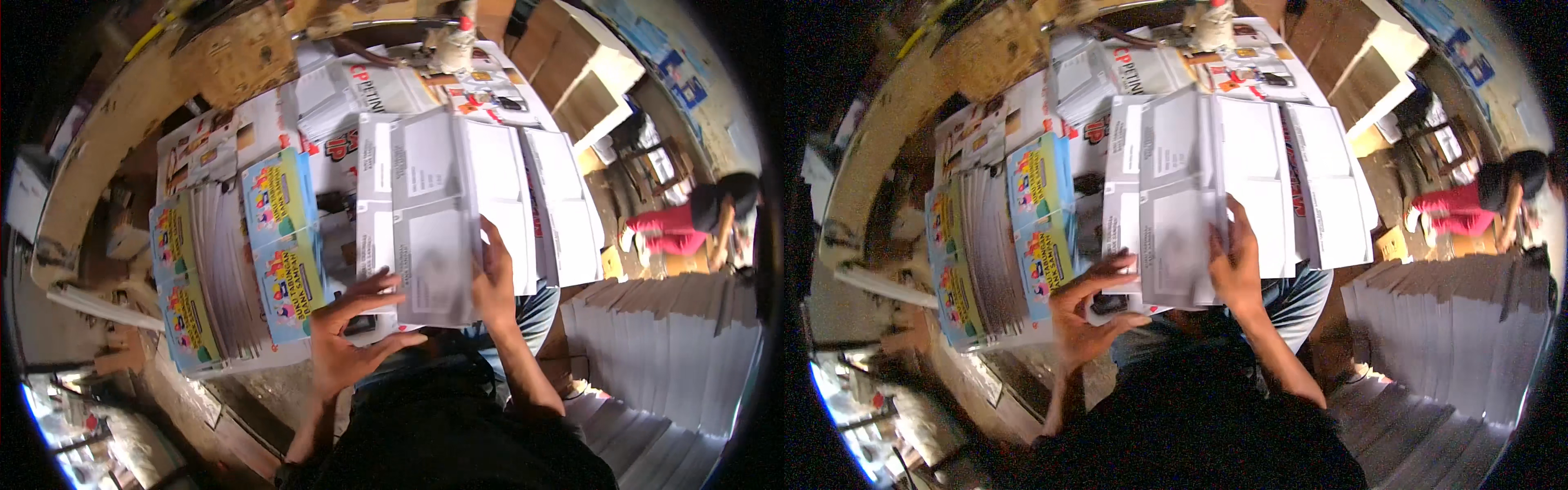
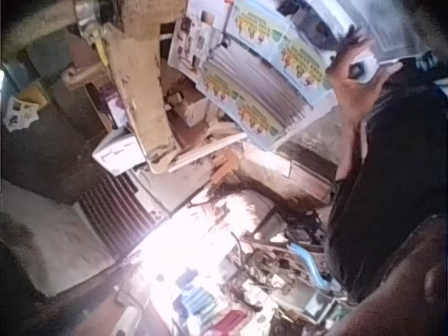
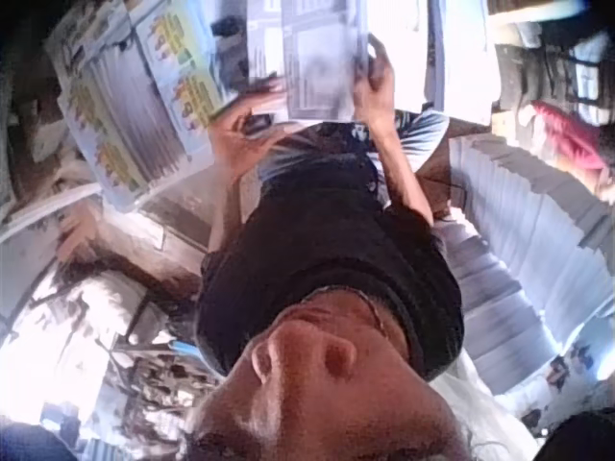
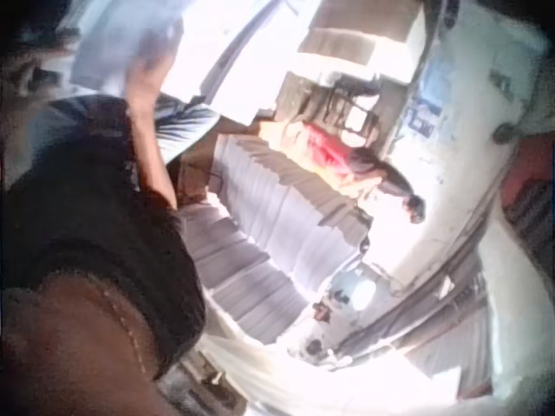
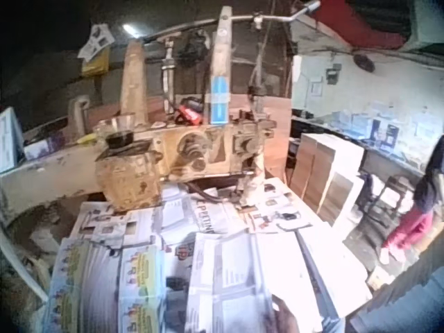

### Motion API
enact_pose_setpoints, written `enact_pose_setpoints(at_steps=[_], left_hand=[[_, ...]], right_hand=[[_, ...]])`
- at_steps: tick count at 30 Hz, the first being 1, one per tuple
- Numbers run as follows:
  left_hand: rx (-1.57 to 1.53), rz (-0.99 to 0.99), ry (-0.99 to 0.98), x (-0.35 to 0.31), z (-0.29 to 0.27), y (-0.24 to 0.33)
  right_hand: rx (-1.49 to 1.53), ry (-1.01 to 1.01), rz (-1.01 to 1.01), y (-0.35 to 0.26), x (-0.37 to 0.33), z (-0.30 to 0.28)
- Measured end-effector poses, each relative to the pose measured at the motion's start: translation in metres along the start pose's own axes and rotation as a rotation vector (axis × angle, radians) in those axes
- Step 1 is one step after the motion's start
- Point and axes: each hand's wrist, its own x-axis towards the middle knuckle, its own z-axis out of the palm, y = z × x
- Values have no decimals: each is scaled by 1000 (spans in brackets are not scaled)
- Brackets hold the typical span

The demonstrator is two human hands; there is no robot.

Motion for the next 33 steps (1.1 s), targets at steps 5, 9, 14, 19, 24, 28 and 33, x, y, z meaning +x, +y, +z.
enact_pose_setpoints(at_steps=[5,9,14,19,24,28,33], left_hand=[[832,-112,-166,-11,-64,0],[803,-281,-191,-24,-88,-19],[641,-123,-153,-30,-110,-27],[275,-370,295,-59,-99,-26],[147,-250,531,-71,-94,-26],[-1,-141,527,-71,-92,-29],[198,-245,380,-63,-90,-31]], right_hand=[[134,208,139,3,2,-6],[86,80,79,-20,4,4],[34,39,-50,-24,8,6],[82,55,-145,-41,7,23],[23,-150,-194,-59,2,84],[47,-295,-324,-43,-2,156],[430,-452,9,-54,-12,192]])
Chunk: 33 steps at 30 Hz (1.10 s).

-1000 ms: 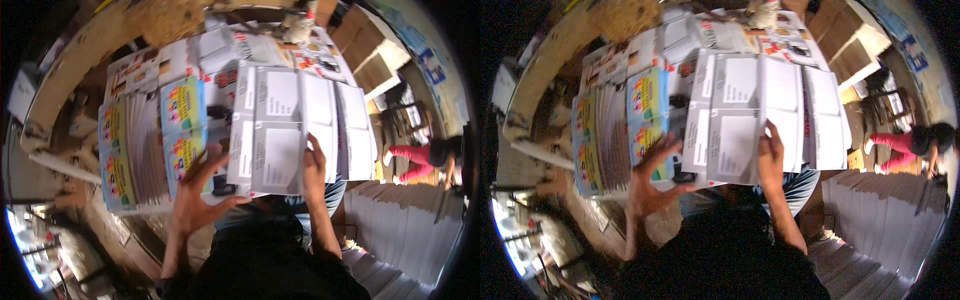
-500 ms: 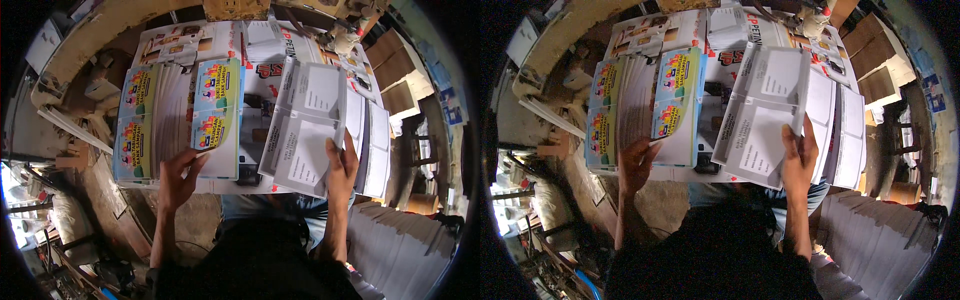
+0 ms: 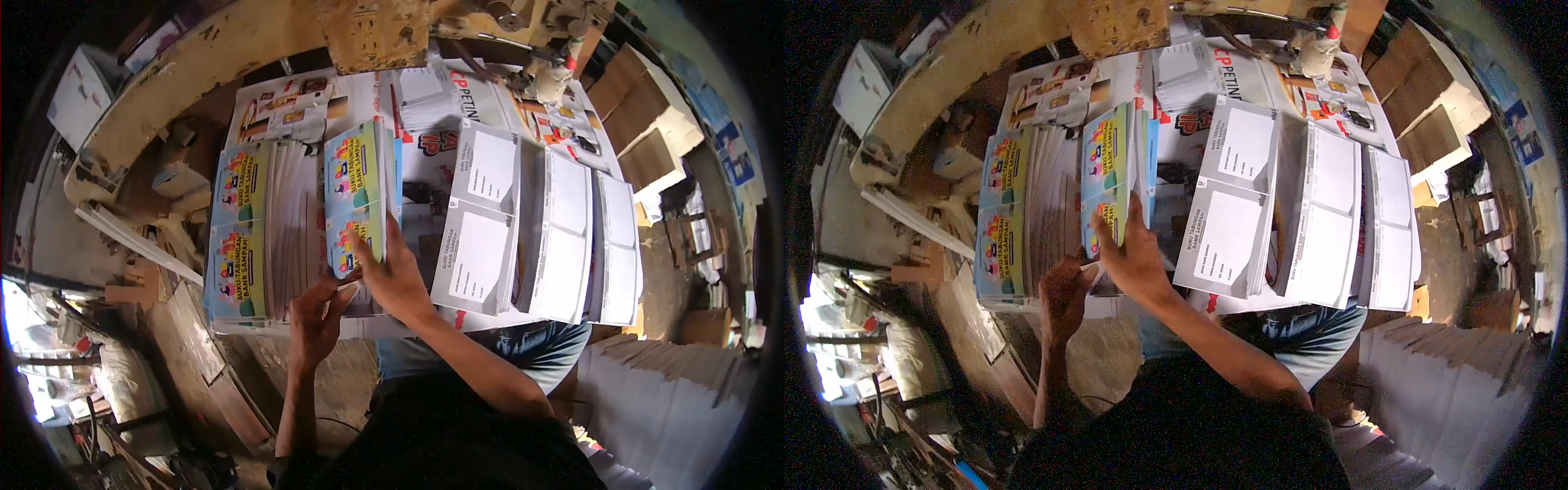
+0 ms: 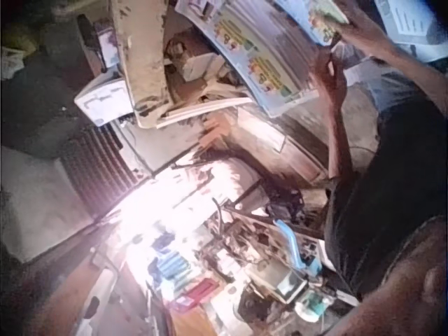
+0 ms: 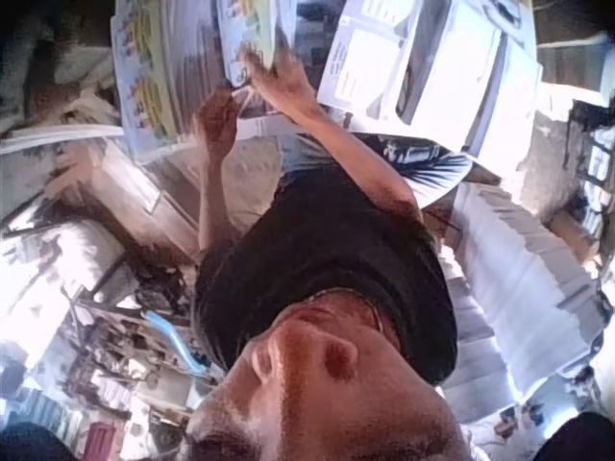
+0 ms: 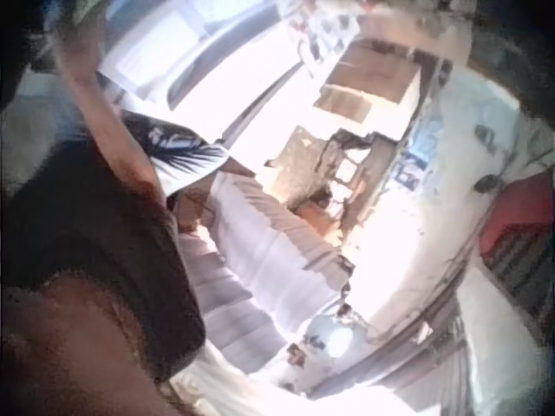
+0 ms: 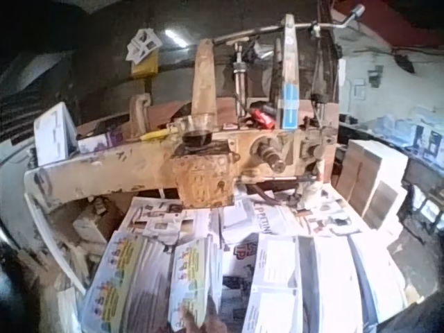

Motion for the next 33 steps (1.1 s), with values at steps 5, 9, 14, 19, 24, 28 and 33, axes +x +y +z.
enact_pose_setpoints(at_steps=[5,9,14,19,24,28,33], left_hand=[[120,13,417,13,-13,-31],[-136,-94,411,40,-13,6],[144,173,353,72,-133,-78],[833,92,542,108,-194,-103],[1377,-173,546,102,-175,-138],[1457,-185,667,110,-152,-103],[1023,621,733,113,-47,7]], right_hand=[[-426,-39,-190,10,-10,-10],[-360,-29,-560,1,-29,11],[-351,-140,-491,-38,-45,-4],[-213,-10,-419,-77,-54,-106],[-619,506,-550,-72,-66,-226],[-1038,948,-451,-73,-98,-334],[-1302,965,-271,-52,-148,-439]])
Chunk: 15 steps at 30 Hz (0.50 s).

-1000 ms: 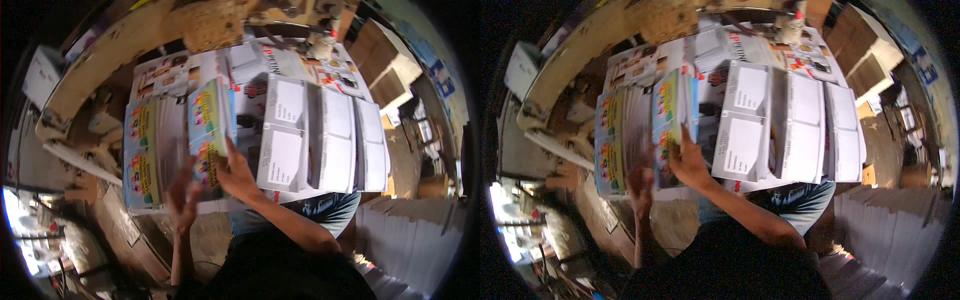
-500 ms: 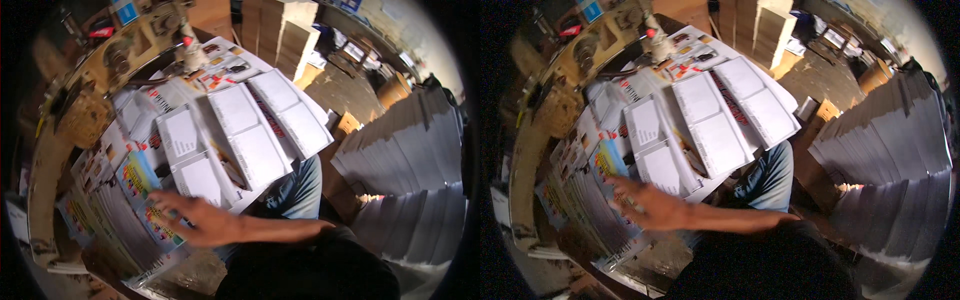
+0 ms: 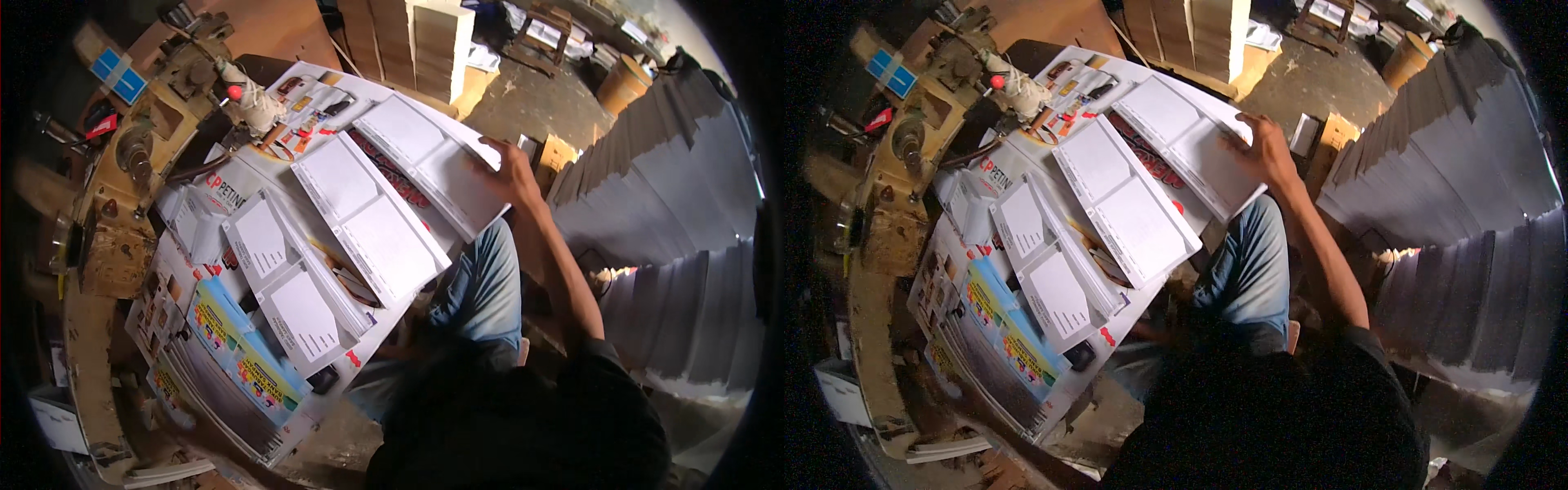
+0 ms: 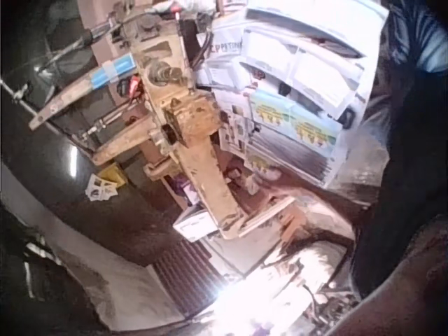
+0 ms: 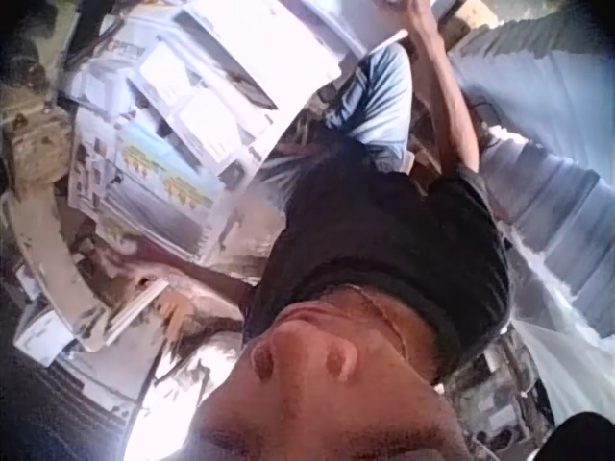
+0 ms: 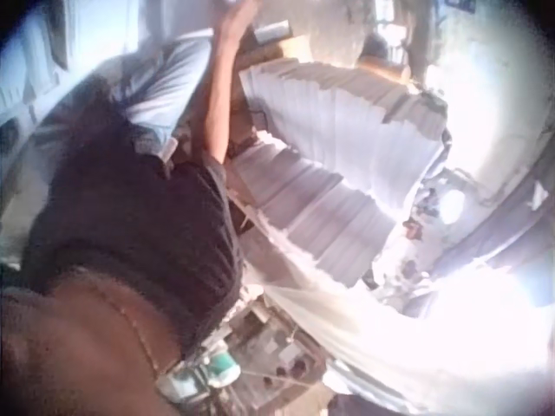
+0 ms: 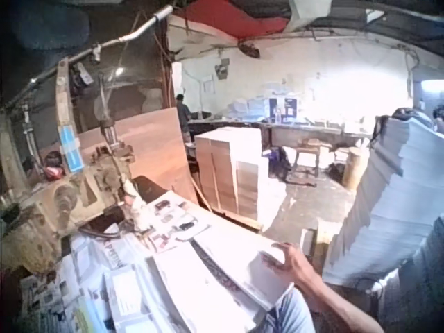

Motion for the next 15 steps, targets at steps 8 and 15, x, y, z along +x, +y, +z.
enact_pose_setpoints(at_steps=[8,15], left_hand=[[-971,467,-749,-37,-19,312],[-771,659,-1013,-62,-10,357]], right_hand=[[202,125,177,-31,-8,-29],[797,-182,397,-49,-19,-85]])
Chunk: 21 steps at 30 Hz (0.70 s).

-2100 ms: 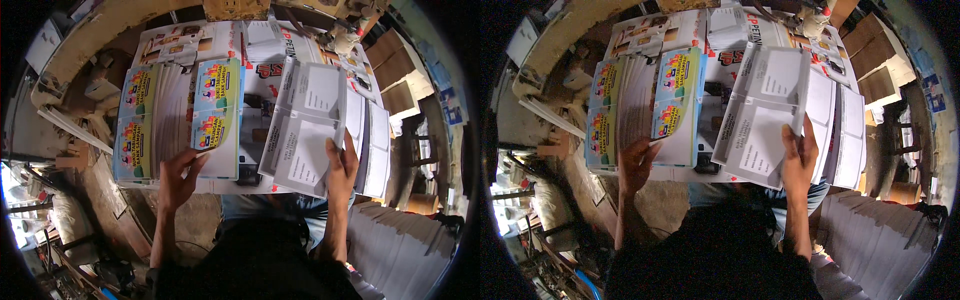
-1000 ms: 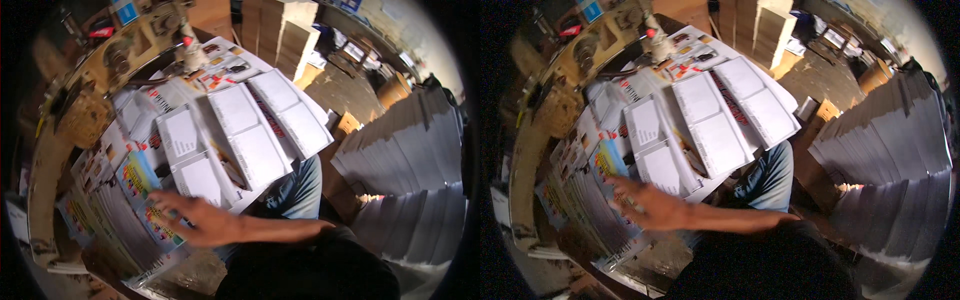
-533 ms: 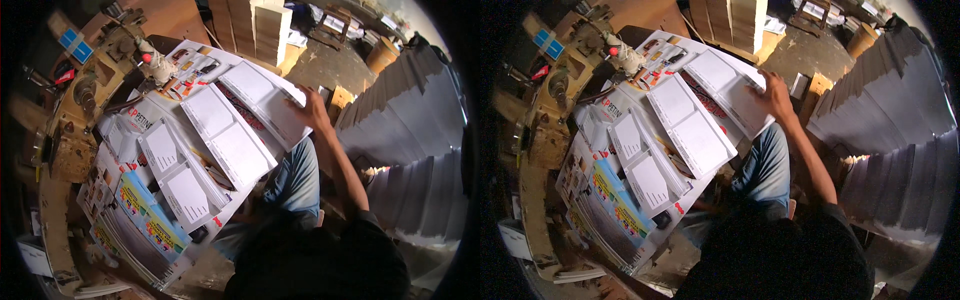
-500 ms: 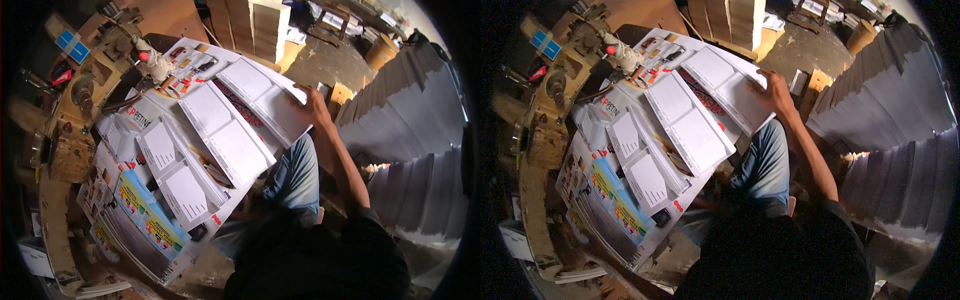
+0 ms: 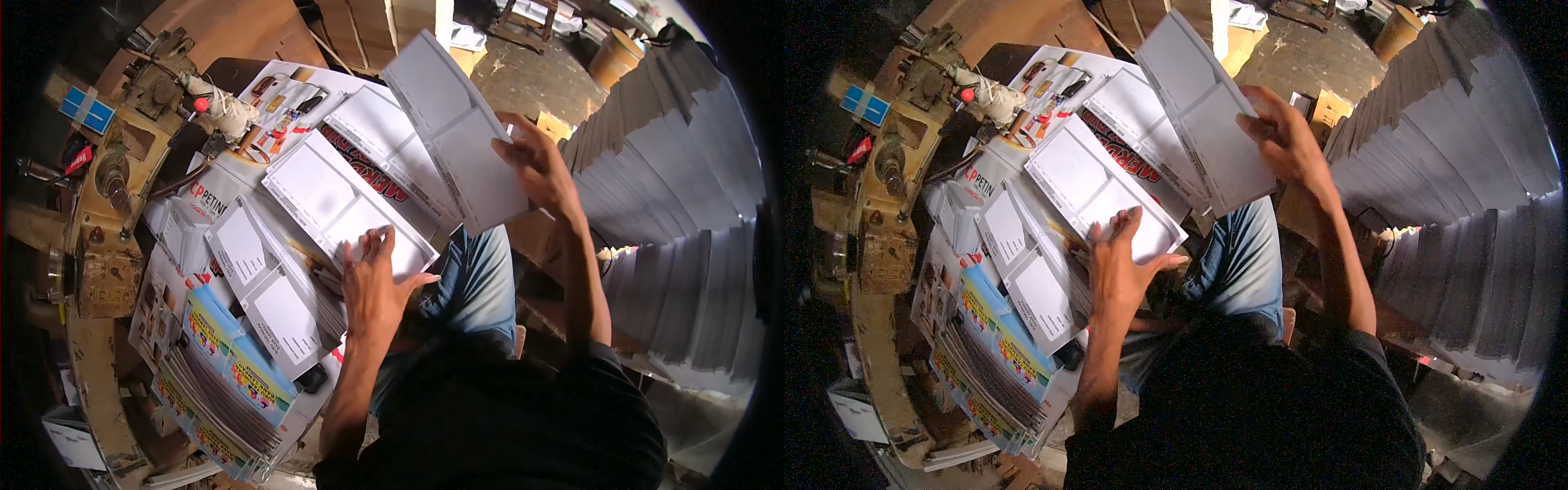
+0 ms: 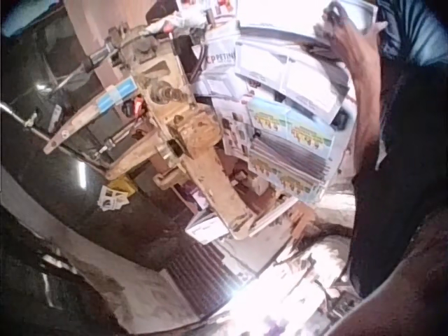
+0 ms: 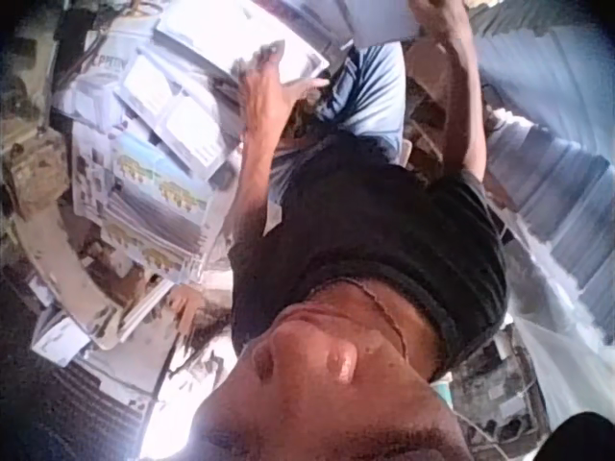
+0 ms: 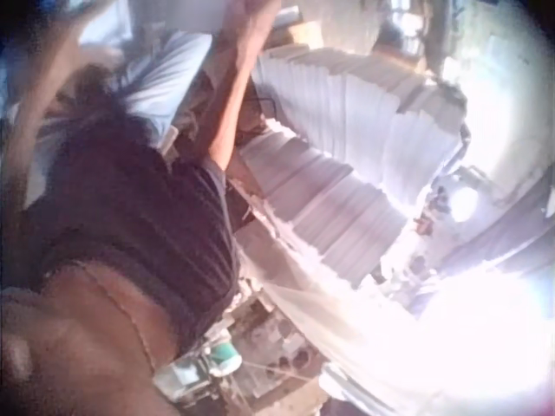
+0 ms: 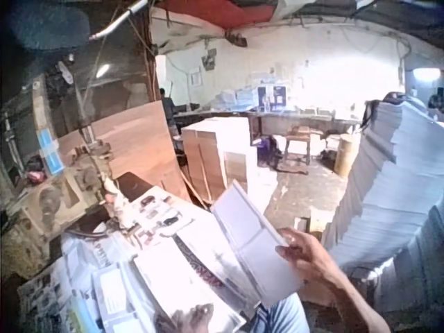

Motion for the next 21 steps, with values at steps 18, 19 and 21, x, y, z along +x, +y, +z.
enact_pose_setpoints(at_steps=[18,19,21], left_hand=[[-813,-421,384,-39,-10,-10],[-808,-415,416,-42,-12,-10],[-899,-517,451,-52,-6,-8]], right_hand=[[57,145,96,-3,0,18],[122,172,132,-1,-3,24],[83,117,114,7,-8,42]])
